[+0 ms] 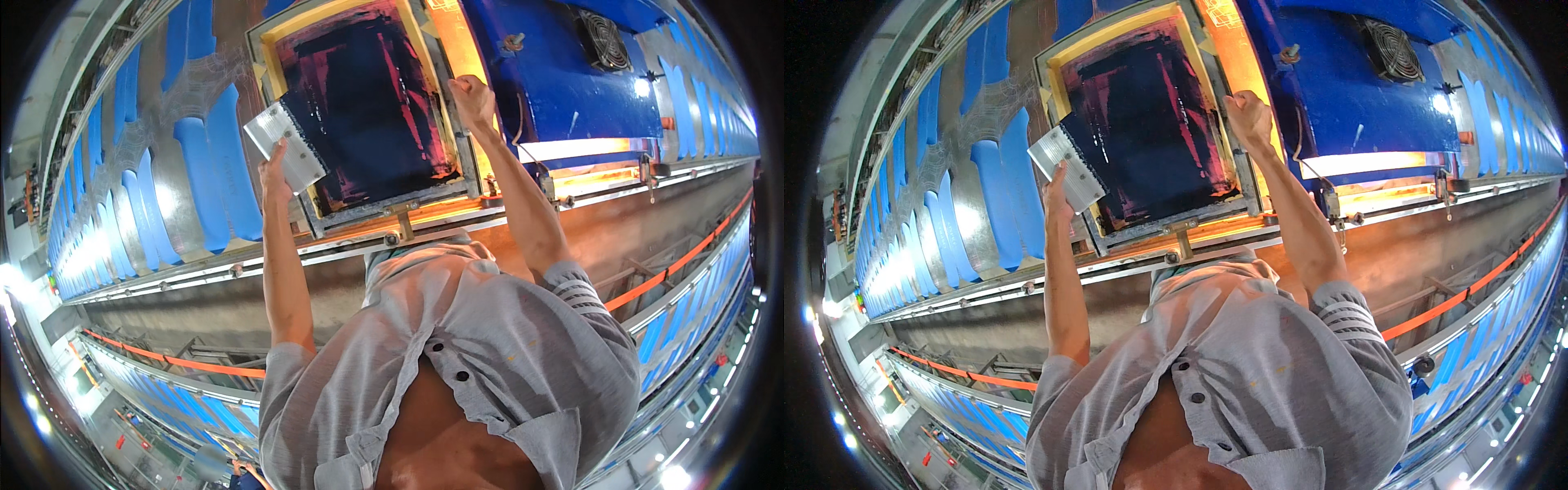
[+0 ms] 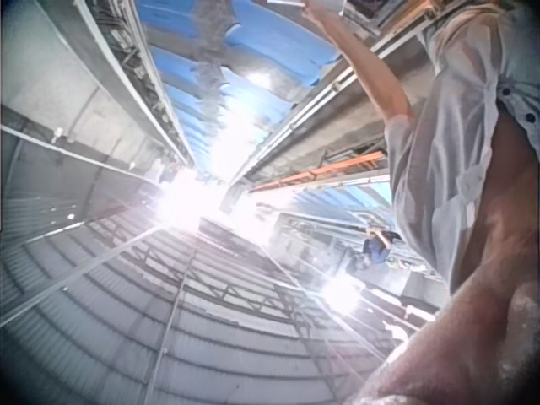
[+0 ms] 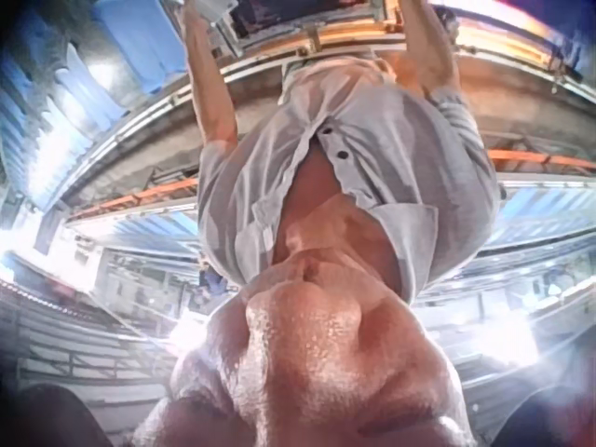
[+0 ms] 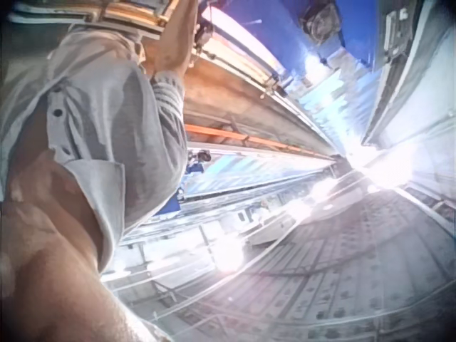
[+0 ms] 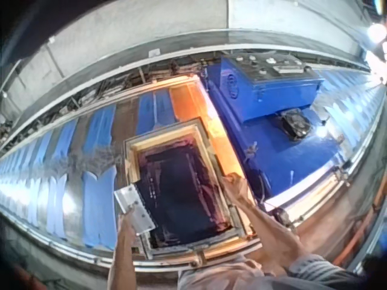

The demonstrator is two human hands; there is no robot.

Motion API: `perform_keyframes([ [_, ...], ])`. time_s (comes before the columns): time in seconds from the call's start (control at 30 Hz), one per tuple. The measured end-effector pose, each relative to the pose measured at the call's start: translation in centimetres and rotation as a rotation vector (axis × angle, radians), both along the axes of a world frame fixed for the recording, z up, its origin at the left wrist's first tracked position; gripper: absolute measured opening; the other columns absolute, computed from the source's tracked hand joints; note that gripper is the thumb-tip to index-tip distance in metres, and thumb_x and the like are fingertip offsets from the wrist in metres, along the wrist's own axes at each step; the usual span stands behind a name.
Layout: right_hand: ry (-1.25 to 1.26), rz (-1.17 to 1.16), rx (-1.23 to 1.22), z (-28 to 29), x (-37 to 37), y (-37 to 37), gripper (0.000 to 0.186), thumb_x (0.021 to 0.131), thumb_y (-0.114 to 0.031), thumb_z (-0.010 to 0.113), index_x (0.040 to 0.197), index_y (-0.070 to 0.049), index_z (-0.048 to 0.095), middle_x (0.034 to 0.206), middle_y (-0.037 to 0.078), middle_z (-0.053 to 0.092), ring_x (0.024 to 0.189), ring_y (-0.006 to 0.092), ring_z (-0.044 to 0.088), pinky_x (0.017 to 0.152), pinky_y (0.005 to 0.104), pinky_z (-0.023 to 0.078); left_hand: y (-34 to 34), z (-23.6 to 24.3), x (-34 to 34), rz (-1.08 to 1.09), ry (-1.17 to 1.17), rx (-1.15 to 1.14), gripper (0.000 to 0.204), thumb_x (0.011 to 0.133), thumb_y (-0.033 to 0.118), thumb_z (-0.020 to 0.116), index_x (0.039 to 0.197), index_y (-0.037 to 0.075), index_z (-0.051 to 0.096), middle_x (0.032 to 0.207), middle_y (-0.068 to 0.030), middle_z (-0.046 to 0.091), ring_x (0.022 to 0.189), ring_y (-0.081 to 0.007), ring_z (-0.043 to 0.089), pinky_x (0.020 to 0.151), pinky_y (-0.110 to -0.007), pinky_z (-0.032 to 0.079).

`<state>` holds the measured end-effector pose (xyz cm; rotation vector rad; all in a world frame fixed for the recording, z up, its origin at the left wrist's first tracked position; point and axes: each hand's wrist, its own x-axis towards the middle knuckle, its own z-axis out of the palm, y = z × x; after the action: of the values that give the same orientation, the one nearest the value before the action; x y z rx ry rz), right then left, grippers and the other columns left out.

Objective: The person uses a squeegee to spread dark ink across a screen printing frame mounted above a blue Osprey-branded surface. The person repeatedly pulls the squeegee across the screen to distribute ink evenly, then lifts the frame to inspect the result before continuing the process.

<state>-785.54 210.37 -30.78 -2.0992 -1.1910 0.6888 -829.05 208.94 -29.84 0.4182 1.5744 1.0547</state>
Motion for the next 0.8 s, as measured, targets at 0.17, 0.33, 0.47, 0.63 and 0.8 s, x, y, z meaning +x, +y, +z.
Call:
perform_keyframes([
  [0.17,-0.015,-0.065,0.002,-1.9,0.8,-1.2,0.038,0.087,-0.038,0.075,0.104,-0.004,0.077,0.088,0.02,0.077,0.084,0.0341,0.076,0.077,0.0411,0.058,-0.9,-1.0,0.7,-0.052,-0.058,-0.001,0.056,0.085,0.031,0.086,0.124,-0.005,0.067,0.11,-0.0157,0.072,0.093,-0.0288,0.073,0.08,-0.047,0.061],
  [0.33,-0.015,-0.071,-0.072,-3.9,2.2,-2.9,0.044,0.085,-0.044,0.077,0.106,-0.006,0.078,0.083,0.016,0.076,0.079,0.0289,0.074,0.073,0.0412,0.056,-2.0,-0.8,0.5,-0.106,-0.033,0.021,0.055,0.089,0.033,0.082,0.127,-0.002,0.065,0.11,-0.0127,0.072,0.093,-0.0285,0.074,0.079,-0.048,0.061],
  [0.47,0.146,-0.13,-0.017,-4.7,1.8,-3.5,0.043,0.086,-0.045,0.077,0.103,-0.005,0.078,0.08,0.016,0.075,0.078,0.0299,0.074,0.072,0.0416,0.056,-1.9,2.2,1.4,-0.258,0.241,0.027,0.048,0.077,0.014,0.09,0.117,-0.003,0.071,0.103,-0.0162,0.077,0.087,-0.0256,0.075,0.077,-0.041,0.061],
  [0.63,0.001,-0.017,0.072,-5.9,2.2,-3.3,0.044,0.086,-0.048,0.077,0.102,-0.008,0.077,0.084,0.019,0.075,0.079,0.0316,0.074,0.072,0.0414,0.056,-3.7,7.1,7.0,-0.735,0.678,0.14,0.047,0.072,0.011,0.089,0.117,0.003,0.075,0.099,-0.0135,0.08,0.087,-0.0196,0.076,0.08,-0.035,0.059],
  [0.8,0.012,-0.084,0.001,-4.7,0.4,-2.6,0.047,0.085,-0.053,0.076,0.101,-0.009,0.076,0.087,0.02,0.075,0.083,0.037,0.073,0.074,0.0447,0.056,-10.3,4.6,11.9,-0.994,1.051,0.569,0.031,0.081,0.004,0.066,0.108,0.014,0.078,0.113,-0.0095,0.076,0.096,-0.0309,0.075,0.084,-0.042,0.062],
])
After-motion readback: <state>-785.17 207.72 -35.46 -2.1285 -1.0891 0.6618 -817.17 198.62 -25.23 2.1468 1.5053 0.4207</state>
